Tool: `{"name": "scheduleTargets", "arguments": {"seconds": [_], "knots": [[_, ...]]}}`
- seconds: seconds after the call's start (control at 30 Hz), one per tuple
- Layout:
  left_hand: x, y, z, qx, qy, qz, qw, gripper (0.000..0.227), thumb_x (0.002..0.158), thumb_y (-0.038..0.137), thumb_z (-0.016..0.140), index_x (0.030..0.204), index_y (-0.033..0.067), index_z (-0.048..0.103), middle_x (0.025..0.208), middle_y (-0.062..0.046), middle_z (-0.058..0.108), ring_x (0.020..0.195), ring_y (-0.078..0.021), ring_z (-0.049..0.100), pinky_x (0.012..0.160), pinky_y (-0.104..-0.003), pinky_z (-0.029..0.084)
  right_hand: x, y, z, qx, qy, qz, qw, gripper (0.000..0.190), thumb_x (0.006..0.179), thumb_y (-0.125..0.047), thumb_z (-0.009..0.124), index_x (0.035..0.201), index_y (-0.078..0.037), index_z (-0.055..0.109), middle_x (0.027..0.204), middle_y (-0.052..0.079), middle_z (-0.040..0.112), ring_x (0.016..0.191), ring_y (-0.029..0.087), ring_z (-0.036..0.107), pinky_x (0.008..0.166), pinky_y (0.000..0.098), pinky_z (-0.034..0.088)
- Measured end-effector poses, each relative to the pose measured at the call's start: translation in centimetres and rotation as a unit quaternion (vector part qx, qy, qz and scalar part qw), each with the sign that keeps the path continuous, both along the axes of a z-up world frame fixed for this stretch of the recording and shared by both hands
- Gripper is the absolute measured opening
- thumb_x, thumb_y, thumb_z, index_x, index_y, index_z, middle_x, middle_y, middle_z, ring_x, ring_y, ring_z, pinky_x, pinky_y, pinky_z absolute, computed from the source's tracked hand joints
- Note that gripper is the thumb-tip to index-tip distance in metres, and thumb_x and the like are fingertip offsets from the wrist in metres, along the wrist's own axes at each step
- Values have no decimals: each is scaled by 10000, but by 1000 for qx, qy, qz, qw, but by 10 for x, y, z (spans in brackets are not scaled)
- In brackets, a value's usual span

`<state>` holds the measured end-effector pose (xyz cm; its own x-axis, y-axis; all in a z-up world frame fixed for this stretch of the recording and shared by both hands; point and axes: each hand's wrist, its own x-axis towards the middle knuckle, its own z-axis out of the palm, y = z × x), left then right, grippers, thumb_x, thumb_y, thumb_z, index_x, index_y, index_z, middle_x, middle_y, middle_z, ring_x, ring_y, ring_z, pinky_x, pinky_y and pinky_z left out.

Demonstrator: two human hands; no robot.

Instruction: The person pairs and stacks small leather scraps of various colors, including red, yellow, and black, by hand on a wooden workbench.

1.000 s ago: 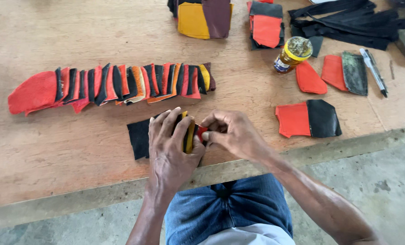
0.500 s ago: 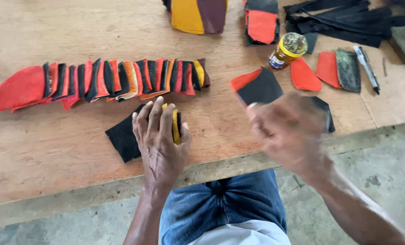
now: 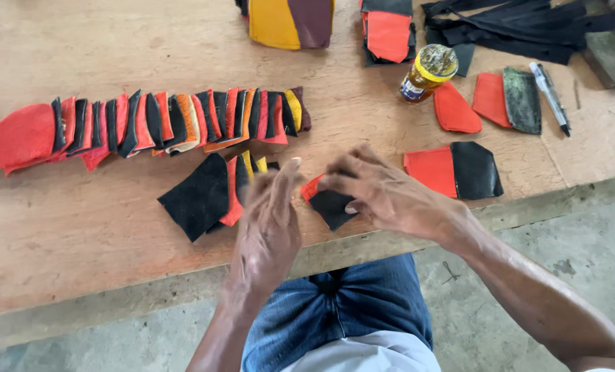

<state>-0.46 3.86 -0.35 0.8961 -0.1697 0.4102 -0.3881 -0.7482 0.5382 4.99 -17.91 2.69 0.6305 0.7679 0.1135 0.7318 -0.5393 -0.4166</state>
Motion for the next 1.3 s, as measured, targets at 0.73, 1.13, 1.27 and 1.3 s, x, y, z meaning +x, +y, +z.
{"name": "scheduleTargets", "arguments": {"seconds": [0.73, 1.13, 1.27, 1.3], "knots": [[15, -55, 3, 121, 50, -52, 990, 449, 813, 265, 774, 1112, -41, 634, 1148, -178, 575, 1092, -374, 556, 857, -478, 495, -91, -101, 2, 154, 239, -283, 916, 268, 833, -105, 757, 1073, -42, 654, 992, 24, 714, 933, 122, 672, 839, 289, 542], [23, -45, 14, -150, 195, -17, 969, 394, 728, 176, 922, 974, 24, 655, 920, -104, 721, 827, -236, 693, 745, -372, 566, -38, -107, -44, 431, 417, -282, 749, 468, 779, 18, 794, 1206, -5, 603, 1021, 90, 734, 896, 110, 709, 790, 258, 614], [12, -32, 4, -422, 324, -51, 845, 327, 750, 110, 835, 1045, 144, 700, 1002, -4, 766, 932, -81, 729, 817, -240, 610, -32, -96, -40, 432, 453, -259, 735, 465, 793, 23, 798, 1221, 14, 618, 1022, 75, 730, 910, 105, 709, 812, 263, 609], [10, -28, 1, -446, 332, -52, 829, 295, 769, 83, 834, 1028, 105, 698, 980, -36, 760, 907, -108, 714, 801, -260, 607, -31, -92, -39, 431, 458, -252, 736, 458, 801, 24, 798, 1223, 20, 619, 1018, 76, 729, 913, 103, 707, 820, 262, 607]]}}
